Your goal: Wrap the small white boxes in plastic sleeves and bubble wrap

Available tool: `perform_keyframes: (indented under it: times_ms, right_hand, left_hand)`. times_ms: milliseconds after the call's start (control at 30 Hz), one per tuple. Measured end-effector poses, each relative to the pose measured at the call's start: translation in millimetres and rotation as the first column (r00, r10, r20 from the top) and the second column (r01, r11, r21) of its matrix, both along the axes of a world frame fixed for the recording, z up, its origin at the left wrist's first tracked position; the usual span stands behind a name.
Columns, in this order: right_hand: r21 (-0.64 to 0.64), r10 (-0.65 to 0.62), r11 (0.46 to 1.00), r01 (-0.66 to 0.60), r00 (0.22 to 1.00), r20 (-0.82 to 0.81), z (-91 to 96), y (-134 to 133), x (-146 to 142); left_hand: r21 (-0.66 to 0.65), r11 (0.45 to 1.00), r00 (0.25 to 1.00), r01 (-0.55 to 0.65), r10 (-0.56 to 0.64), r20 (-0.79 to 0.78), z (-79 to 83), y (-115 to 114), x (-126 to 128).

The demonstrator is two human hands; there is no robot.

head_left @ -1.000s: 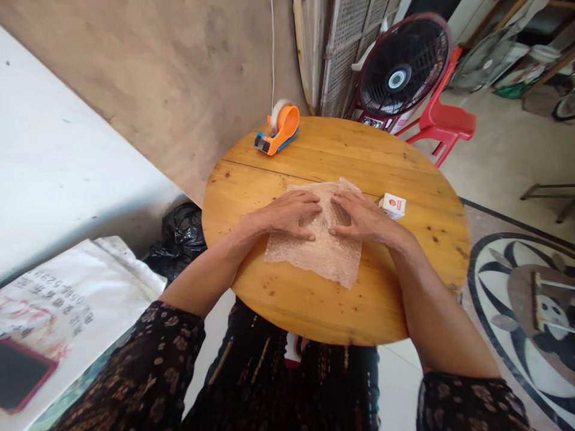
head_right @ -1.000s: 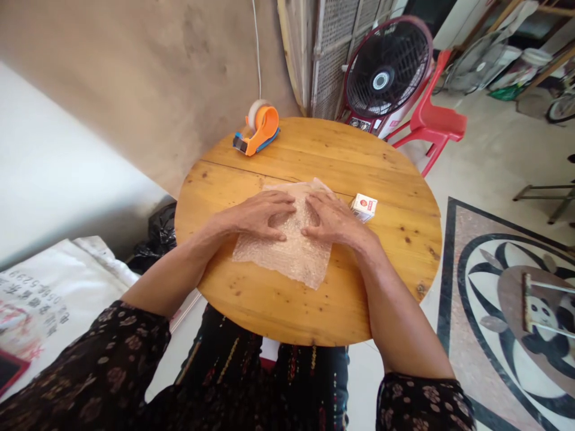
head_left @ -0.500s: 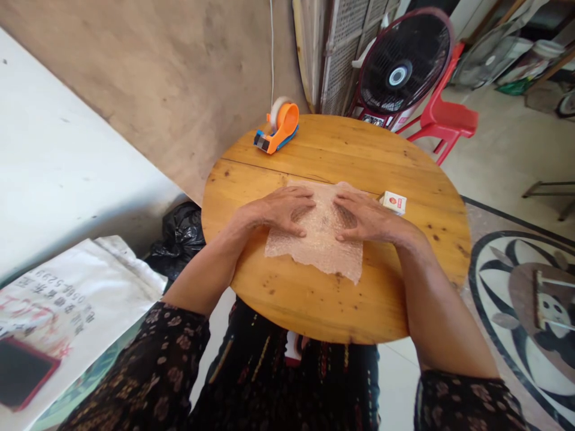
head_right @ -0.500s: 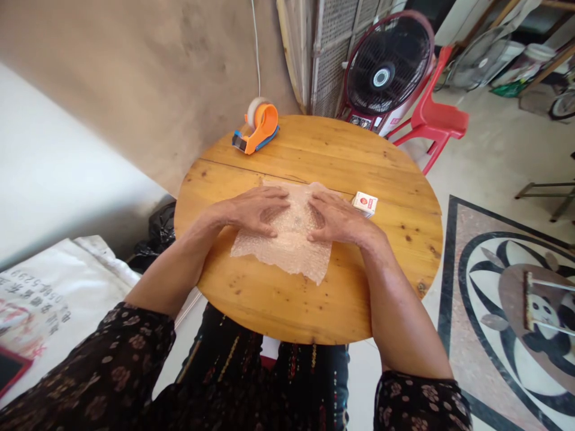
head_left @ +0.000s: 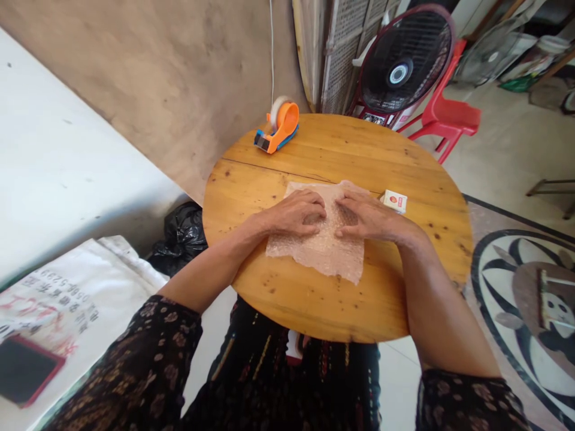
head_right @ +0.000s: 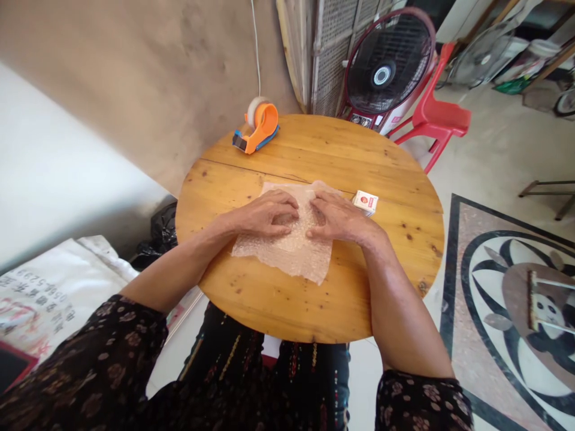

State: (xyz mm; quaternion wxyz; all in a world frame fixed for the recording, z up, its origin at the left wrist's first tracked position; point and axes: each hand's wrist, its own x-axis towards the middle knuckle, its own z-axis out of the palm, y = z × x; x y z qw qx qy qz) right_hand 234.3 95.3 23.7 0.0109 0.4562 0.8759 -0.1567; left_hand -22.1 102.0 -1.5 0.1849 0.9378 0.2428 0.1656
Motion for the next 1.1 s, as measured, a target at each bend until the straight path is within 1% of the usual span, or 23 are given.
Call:
perform_keyframes:
  times_ms: [100,233,400,567,700,833,967,1100]
  right_hand:
    - [0.014,-0.013,1.000,0.013,1.000,-0.003,-2.5,0,1]
    - [0.025,0.021,0.999,-0.021,1.000,-0.007,-2.9,1,2]
    - [0.029,0.048,0.998,-0.047,0.999,-0.025,-2.3,0,4]
    - [0.036,0.015,0.999,-0.014,0.999,-0.030,-3.9,-2,3]
    - [0.029,0.033,0.999,-0.032,0.999,-0.016,1.8,-3,0]
    - [0.030,0.046,0.999,-0.044,0.998,-0.046,4.5,-3,0]
    - [0.042,0.039,0.998,-0.038,0.999,-0.038,2.4,-3,2]
    - [0.064,0.040,0.997,-0.038,0.999,-0.028,4.0,-4,1]
  left_hand:
    - [-0.033,0.999,0.999,0.002,-0.003,-0.042,3.3,3,-5]
    - [-0.079,0.997,0.996,0.003,-0.010,-0.087,6.9,6,-10]
    - [-0.095,0.995,0.997,0.020,-0.028,-0.077,8.1,7,-12]
    - [-0.063,0.998,0.998,0.015,-0.020,-0.067,4.4,7,-11]
    - [-0.042,0.999,0.999,-0.011,0.009,-0.033,0.1,5,-8]
    - [-0.046,0.999,1.000,-0.025,0.024,-0.005,-4.8,6,-7]
    - [-0.037,0.999,0.998,-0.011,0.009,-0.063,-7.3,7,-7]
    - [-0.052,0.999,0.991,-0.005,-0.002,-0.136,-4.7,7,-7]
